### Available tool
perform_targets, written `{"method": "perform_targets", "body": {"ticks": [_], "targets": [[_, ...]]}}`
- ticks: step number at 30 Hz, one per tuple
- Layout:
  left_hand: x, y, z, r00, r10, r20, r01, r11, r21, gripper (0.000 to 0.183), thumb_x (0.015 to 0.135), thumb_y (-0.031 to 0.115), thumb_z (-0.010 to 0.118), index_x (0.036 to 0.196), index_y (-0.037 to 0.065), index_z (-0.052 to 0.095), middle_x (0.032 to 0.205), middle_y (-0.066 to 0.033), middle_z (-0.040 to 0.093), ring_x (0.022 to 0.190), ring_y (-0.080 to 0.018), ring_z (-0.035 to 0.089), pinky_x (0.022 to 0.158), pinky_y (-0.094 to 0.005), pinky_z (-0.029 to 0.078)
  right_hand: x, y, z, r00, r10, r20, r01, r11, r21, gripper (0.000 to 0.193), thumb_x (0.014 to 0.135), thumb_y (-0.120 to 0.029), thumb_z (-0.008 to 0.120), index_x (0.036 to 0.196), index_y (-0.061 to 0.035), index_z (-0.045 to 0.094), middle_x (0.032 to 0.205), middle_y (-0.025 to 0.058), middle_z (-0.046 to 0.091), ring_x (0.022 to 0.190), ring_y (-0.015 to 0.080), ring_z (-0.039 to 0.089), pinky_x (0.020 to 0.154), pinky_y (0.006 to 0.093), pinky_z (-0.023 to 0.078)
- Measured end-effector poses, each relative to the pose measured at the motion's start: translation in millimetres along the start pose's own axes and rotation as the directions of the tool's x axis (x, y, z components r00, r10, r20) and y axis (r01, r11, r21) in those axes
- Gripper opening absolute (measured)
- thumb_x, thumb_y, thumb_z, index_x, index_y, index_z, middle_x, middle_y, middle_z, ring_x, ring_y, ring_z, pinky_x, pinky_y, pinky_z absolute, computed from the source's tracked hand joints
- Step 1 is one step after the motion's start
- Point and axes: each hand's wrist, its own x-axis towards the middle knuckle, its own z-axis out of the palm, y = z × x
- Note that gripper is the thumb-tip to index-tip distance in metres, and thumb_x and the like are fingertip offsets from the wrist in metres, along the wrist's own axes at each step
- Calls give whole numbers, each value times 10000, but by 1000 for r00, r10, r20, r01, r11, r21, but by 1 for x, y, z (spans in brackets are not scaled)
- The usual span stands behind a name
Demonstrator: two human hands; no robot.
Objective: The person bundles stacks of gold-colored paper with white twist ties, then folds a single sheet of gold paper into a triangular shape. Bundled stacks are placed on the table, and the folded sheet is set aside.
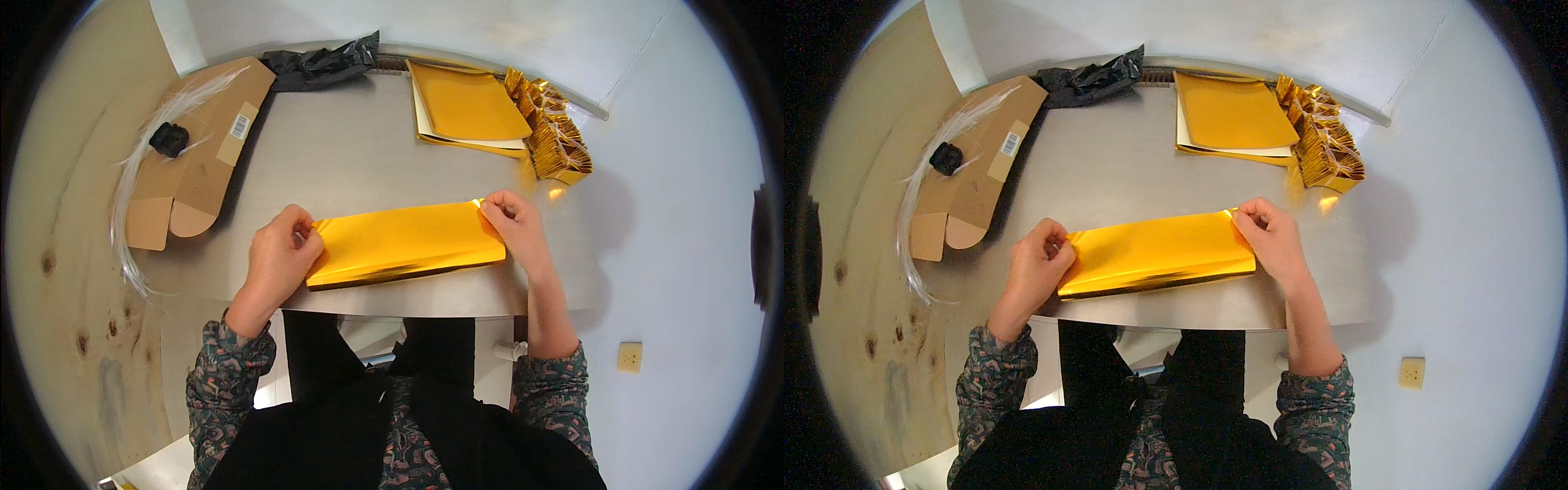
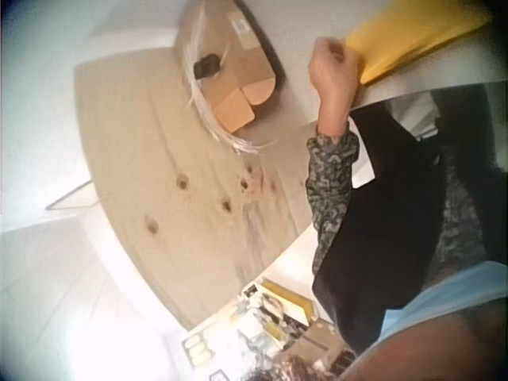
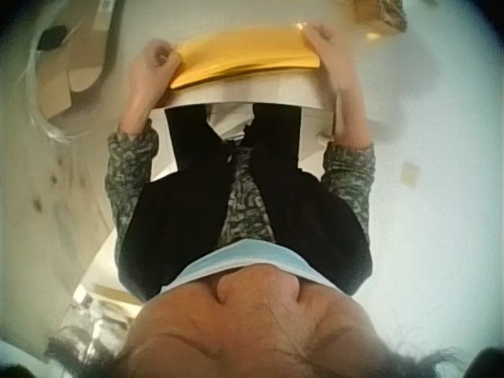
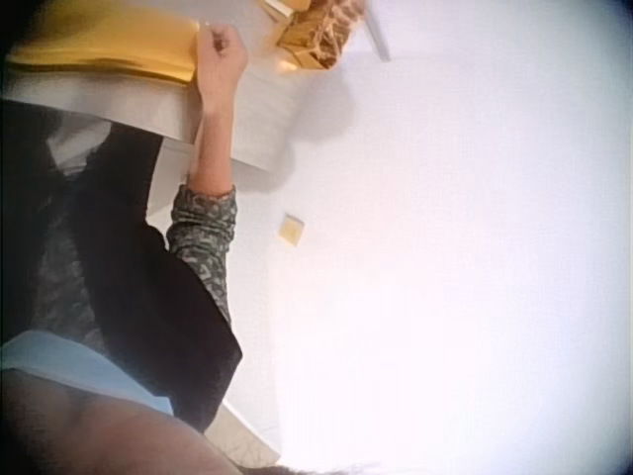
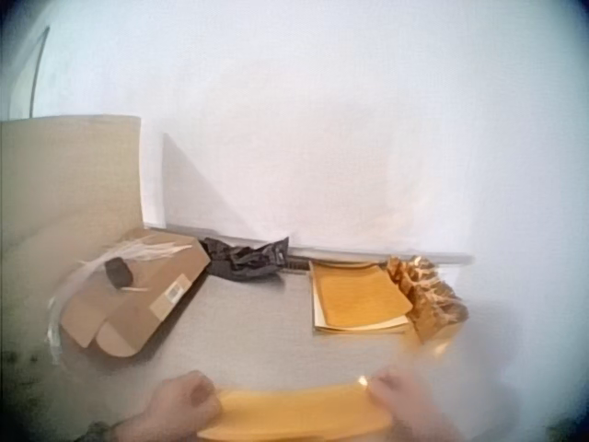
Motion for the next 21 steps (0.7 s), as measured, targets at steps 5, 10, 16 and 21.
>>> {"method": "perform_targets", "body": {"ticks": [5,10,16,21], "targets": [[9,4,7,991,93,98,-113,970,217,231,873,136,680,1078,87,585,833,-94,712,756,-314,705,680,-421,546,18,15,-7,994,58,89,-43,985,-166,153,956,-131,699,885,2,670,680,34,650,667,93,583,640,259,465],[10,10,11,949,278,150,-315,856,409,407,862,132,695,1261,136,615,1036,-112,686,795,-328,703,706,-438,569,20,17,-11,990,56,126,-10,940,-341,151,920,-152,711,860,-17,682,742,97,703,713,207,622,746,358,508],[12,22,6,863,384,329,-505,693,514,584,882,145,736,1438,264,602,1430,-144,538,1172,-332,628,976,-431,530,18,17,-8,996,-43,83,79,858,-508,153,890,-184,733,859,-48,671,829,89,679,912,261,596,794,402,510],[32,23,8,574,650,497,-817,496,294,551,928,89,692,1430,305,623,1578,-161,438,1375,-341,499,1153,-430,417,19,8,-9,999,-3,45,26,856,-516,189,874,-187,760,935,-50,645,788,72,658,835,241,607,756,374,510]]}}
